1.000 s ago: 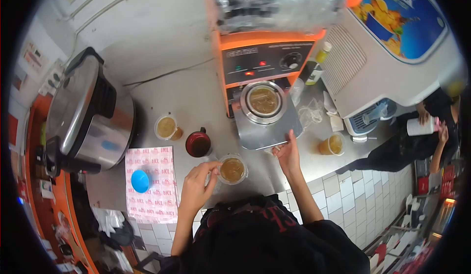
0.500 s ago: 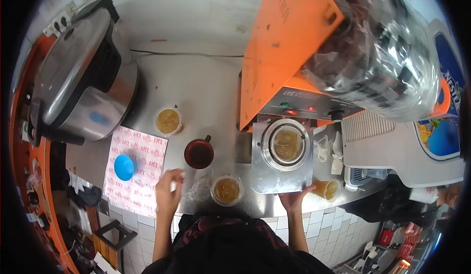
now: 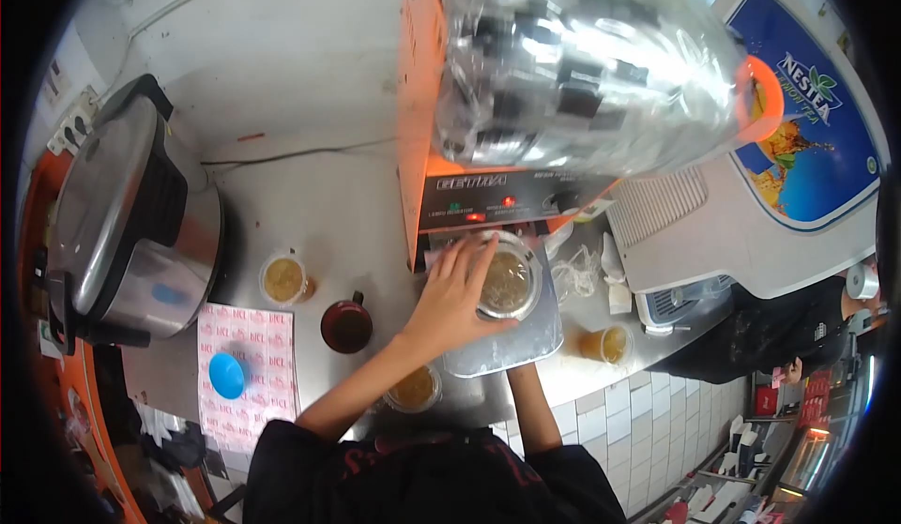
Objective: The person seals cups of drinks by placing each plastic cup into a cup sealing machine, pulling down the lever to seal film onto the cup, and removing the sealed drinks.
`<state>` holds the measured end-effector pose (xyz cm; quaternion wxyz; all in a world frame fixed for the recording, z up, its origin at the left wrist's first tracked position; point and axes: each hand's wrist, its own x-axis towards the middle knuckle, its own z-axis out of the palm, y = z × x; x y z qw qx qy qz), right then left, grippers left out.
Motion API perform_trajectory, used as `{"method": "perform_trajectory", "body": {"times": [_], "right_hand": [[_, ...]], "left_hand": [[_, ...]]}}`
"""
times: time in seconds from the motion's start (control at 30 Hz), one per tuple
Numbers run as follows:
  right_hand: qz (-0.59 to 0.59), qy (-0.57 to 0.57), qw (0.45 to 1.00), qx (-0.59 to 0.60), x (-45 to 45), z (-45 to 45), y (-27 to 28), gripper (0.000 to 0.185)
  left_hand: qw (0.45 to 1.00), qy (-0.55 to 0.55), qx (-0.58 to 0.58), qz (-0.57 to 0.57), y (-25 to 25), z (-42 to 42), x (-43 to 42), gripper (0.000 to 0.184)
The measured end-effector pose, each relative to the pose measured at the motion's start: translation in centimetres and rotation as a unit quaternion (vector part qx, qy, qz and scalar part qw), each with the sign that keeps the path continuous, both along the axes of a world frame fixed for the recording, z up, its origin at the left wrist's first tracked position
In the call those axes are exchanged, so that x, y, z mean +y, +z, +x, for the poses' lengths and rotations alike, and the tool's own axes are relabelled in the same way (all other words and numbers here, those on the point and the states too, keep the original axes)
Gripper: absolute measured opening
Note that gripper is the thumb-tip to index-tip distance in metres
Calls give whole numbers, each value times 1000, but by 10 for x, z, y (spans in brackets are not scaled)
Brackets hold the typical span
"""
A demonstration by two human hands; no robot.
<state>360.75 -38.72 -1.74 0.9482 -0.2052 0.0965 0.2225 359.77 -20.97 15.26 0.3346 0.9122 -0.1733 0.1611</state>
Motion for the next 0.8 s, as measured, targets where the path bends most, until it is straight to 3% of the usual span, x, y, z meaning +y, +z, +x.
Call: {"method": "perform_trajectory", "body": {"times": [0.27, 0.33, 0.4, 0.47, 0.53, 0.57, 0.67, 0.73, 0.8], "right_hand": [[-14, -8, 1000, -26, 1, 9, 1, 47], [-30, -9, 999, -35, -2, 7, 3, 45], [-82, -3, 996, -45, -9, 0, 7, 43], [-214, 21, 974, -67, -23, -22, 18, 41], [-422, 94, 892, -134, -38, -49, 44, 38], [-513, 138, 828, -180, -49, -59, 59, 37], [-669, 162, 675, -267, -95, -76, 106, 21], [-734, 37, 647, -202, -118, -80, 150, 10], [-824, -64, 530, -190, -150, -73, 159, 23]], "left_hand": [[992, -87, -44, -77, 14, -11, -10, 101], [967, -63, 10, -247, 13, -15, -9, 105], [962, -22, -1, -273, 17, -27, -2, 109], [934, 22, -81, -348, 18, -36, 12, 104], [872, 52, -117, -472, 29, -53, 25, 111], [901, 100, -143, -397, 30, -65, 45, 117], [907, 194, -173, -332, 25, -112, 85, 123], [910, 284, -157, -259, 15, -146, 105, 121], [910, 333, -108, -221, -7, -177, 127, 117]]}}
